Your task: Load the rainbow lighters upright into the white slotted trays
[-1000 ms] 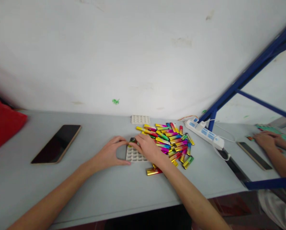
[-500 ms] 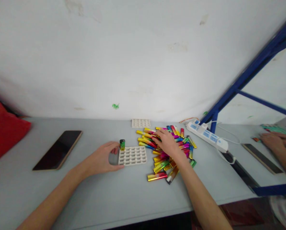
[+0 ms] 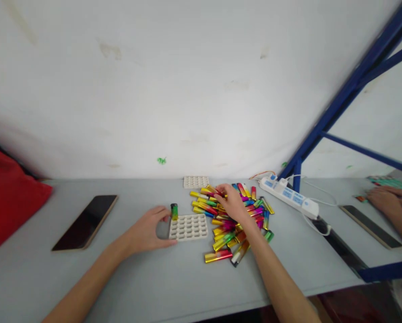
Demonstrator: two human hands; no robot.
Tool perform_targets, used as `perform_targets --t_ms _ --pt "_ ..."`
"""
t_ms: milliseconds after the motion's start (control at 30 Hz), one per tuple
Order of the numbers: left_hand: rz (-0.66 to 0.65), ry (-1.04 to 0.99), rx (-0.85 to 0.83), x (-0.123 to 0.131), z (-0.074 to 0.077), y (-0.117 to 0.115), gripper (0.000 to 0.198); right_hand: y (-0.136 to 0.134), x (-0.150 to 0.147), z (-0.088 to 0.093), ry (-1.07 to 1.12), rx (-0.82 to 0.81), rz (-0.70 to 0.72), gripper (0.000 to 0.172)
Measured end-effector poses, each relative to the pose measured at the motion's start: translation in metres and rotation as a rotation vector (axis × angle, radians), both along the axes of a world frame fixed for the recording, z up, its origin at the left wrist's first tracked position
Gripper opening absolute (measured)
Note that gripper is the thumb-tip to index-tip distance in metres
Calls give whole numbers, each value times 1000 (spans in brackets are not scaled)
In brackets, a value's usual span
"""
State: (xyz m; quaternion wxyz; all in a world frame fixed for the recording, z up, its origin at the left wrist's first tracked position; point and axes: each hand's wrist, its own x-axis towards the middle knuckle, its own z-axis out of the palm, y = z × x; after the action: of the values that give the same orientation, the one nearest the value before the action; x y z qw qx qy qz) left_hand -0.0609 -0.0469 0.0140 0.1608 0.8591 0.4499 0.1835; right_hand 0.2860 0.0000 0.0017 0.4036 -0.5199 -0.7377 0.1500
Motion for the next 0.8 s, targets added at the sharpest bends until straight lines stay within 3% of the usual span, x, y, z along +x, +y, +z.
perform_targets --t_ms 200,367,500,700,800 --pt "-84 26 85 28 -6 1 55 -4 -3 12 324 -114 56 37" --pt "-154 41 123 38 -4 13 54 -6 -16 18 485 -152 21 43" --pt "-124 0 125 40 -7 17 51 -9 -29 18 623 -229 43 54" --pt "-82 -80 119 40 -13 16 51 -16 -51 16 829 -421 278 54" --pt "-77 -90 120 39 -12 13 49 -17 -59 13 786 -416 209 57"
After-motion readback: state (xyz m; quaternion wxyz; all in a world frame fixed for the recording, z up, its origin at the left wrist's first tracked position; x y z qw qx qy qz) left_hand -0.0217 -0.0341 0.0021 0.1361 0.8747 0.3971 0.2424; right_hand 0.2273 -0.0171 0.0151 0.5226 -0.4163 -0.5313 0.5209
